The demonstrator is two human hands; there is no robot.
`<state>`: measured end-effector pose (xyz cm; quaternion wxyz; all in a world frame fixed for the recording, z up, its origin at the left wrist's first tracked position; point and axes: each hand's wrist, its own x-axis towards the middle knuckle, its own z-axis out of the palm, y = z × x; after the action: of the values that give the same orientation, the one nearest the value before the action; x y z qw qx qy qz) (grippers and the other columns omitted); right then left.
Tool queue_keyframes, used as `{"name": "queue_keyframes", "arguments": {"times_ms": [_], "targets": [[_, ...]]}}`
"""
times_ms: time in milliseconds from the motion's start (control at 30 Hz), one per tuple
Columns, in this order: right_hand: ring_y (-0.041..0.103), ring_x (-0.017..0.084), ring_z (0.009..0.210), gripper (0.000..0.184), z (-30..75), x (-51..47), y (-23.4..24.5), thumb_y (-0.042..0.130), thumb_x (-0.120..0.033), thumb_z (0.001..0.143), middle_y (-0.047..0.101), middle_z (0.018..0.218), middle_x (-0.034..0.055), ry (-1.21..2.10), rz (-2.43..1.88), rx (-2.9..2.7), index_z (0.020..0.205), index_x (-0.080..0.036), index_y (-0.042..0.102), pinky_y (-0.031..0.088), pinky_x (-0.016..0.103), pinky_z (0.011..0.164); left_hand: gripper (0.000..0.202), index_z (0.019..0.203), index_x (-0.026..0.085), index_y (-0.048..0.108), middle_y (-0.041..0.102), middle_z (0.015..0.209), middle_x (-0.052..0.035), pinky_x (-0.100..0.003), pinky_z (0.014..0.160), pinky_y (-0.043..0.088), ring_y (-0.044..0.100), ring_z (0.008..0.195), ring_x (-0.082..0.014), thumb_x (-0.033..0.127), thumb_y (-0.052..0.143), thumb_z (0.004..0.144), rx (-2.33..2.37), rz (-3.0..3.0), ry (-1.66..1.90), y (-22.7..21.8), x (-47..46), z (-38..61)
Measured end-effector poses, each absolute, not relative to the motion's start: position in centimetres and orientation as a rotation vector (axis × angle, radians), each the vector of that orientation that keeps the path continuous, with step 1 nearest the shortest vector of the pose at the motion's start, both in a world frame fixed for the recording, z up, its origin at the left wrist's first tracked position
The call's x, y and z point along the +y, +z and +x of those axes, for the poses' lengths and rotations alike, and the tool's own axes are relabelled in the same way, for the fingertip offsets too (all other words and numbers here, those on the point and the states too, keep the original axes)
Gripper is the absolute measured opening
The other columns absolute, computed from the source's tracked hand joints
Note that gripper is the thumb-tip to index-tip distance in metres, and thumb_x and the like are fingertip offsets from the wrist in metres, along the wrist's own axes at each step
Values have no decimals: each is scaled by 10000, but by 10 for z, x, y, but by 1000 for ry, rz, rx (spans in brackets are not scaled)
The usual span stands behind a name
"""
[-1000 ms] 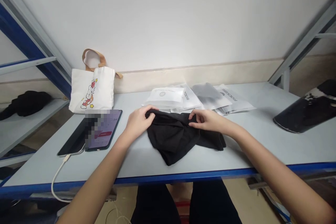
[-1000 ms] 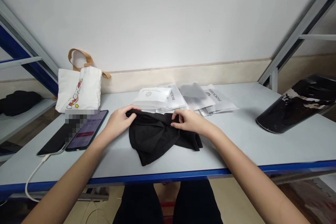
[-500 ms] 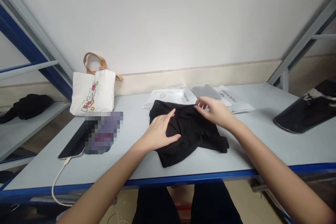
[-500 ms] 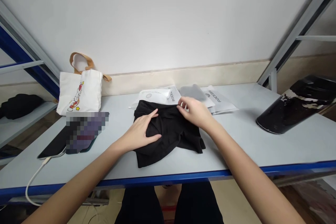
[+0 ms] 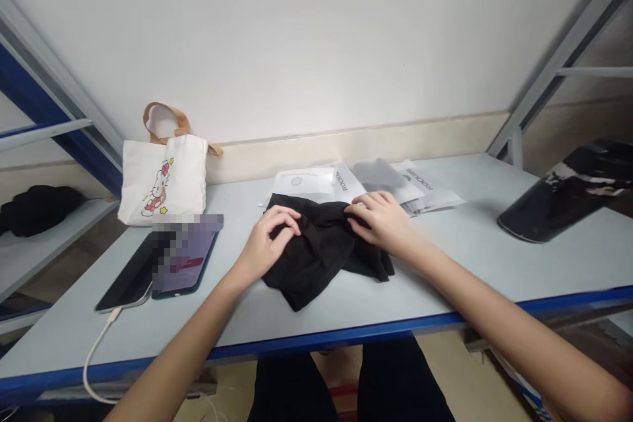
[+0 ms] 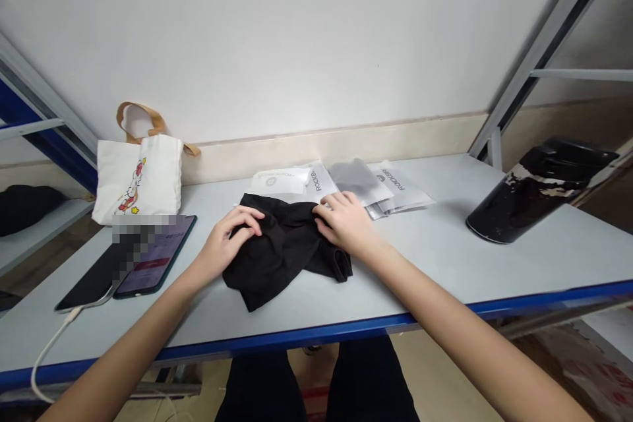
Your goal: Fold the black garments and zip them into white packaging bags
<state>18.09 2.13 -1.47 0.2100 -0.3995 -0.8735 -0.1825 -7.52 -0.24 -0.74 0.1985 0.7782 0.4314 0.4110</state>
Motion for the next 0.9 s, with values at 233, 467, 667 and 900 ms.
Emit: {"name": "queue_keyframes", "arguments": {"times_ms": [233,467,667,900], "targets": [[615,219,766,241,195,30,-8,482,-252,849,667,882,46,-194,-1370,-2215,1069,-243,581,420,312,622,545,1303,261,401,561,1226,-57,-413,994,372,503,1140,-238,390,572,802,1364,2211,843,-11,-19,-78],[548,153,571,311,198,38,-10,531,-337,847,598,943,52,-258,-1417,-1696,1144,-246,532,437,318,593,350,1218,290,532,604,997,-38,-396,851,453,553,968,-234,348,442,885,1483,2368,645,-23,-27,-42],[572,213,820,182,176,19,-15,481,-306,888,589,879,71,-335,-1079,-2007,1003,-211,586,468,353,732,298,907,238,664,648,1018,-21,-334,942,418,579,1010,-197,389,408,901,1366,1908,874,-19,-20,-58],[449,269,1195,479,168,8,-18,602,-405,791,515,1231,122,481,-1058,-2560,1213,-195,521,359,447,1006,484,1336,287,385,445,1384,-20,-376,1058,315,405,1261,-211,416,470,877,1289,2123,771,-6,-33,-64]]}}
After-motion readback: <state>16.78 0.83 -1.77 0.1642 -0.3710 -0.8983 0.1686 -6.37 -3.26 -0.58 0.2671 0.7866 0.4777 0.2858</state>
